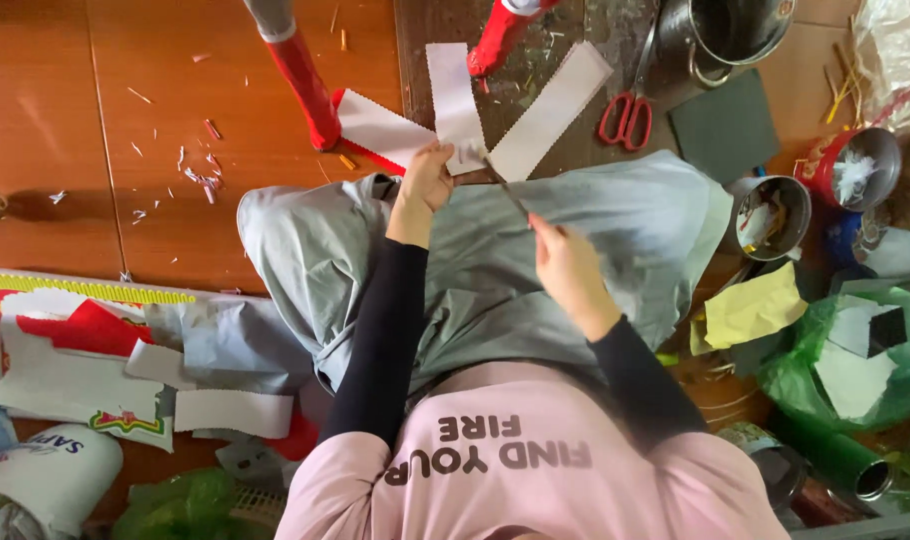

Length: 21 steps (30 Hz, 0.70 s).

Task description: Applying paper strips and adhesive to a horse-shaped figurine to build its form.

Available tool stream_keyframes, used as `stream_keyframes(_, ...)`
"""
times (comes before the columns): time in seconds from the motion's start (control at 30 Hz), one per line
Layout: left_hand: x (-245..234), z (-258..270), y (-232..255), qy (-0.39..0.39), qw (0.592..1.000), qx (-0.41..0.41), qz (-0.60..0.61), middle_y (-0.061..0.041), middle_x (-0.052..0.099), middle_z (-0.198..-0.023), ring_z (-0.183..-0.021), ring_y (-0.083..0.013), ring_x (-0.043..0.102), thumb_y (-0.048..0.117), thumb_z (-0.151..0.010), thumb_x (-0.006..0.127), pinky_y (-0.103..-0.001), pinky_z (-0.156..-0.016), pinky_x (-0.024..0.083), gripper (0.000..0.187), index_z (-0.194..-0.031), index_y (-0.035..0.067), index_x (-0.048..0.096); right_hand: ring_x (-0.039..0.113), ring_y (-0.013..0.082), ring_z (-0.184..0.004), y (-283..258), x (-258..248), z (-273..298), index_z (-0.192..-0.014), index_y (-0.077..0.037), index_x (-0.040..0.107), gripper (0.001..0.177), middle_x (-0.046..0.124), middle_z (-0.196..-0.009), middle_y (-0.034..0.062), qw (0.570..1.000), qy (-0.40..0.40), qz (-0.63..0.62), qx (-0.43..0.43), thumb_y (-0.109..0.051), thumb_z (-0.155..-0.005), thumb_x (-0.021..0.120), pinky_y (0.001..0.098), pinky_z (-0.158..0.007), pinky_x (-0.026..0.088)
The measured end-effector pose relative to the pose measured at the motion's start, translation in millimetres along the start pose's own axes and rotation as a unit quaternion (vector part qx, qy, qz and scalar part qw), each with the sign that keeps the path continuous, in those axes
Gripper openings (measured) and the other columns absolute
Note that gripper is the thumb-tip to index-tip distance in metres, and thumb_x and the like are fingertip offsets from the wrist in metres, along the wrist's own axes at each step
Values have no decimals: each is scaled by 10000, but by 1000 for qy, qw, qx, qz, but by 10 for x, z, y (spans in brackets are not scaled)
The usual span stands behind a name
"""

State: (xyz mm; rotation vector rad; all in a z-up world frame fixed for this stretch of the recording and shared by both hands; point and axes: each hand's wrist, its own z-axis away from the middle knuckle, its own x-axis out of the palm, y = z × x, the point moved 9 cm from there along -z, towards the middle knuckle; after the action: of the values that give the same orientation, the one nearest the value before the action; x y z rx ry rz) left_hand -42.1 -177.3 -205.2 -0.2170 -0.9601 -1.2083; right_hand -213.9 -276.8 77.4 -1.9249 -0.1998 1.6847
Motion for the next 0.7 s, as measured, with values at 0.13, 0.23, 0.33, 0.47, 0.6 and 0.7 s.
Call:
stream_keyframes(0.13,-364,-242,-93,45,998,46,-17,7,605,-958,-795,-104,580,17,-1030,638,-282,-608,469,64,-1059,64,606,667,410,-736,15,269,247,-1258,-91,698,310,700,-876,205,997,-59,-44,33,-66,-960,618,494,-633,527)
stream_keyframes(0.23,-225,-69,22,73,997,27,-14,31,592,-895,-721,-109,560,49,-984,632,-296,-538,453,62,-1007,98,601,675,405,-730,103,274,212,-1255,-74,700,324,695,-856,225,991,-93,-73,59,-59,-942,616,490,-627,527)
stream_keyframes(0.33,213,281,247,62,998,18,-3,11,622,-921,-781,-148,623,68,-963,580,-367,-630,566,51,-1003,95,598,688,379,-741,612,-43,67,-1203,-77,717,305,697,-823,210,988,-100,-33,112,-39,-920,609,483,-659,528)
stream_keyframes(0.47,-503,-338,15,40,994,63,-76,32,584,-1054,-894,-103,563,75,-1105,640,-347,-617,393,83,-1177,93,604,725,350,-914,1285,-1188,-416,-1247,-47,671,273,747,-1070,166,983,126,117,69,11,-984,628,460,-779,564)
stream_keyframes(0.6,519,463,426,-73,994,74,-41,-47,676,-1136,-1030,-196,706,54,-1040,530,-471,-899,638,162,-1185,39,599,679,429,-977,2409,-1511,-1016,-1212,-57,689,290,729,-1049,203,962,179,182,92,-30,-926,730,539,-822,536)
stream_keyframes(0.7,1011,855,695,-122,990,65,-23,-60,697,-1089,-950,-221,739,65,-974,500,-508,-780,665,230,-1191,55,578,672,405,-951,1562,-1512,-1430,-1284,-67,702,594,699,-1061,255,864,237,439,-63,-185,-705,766,428,-768,573)
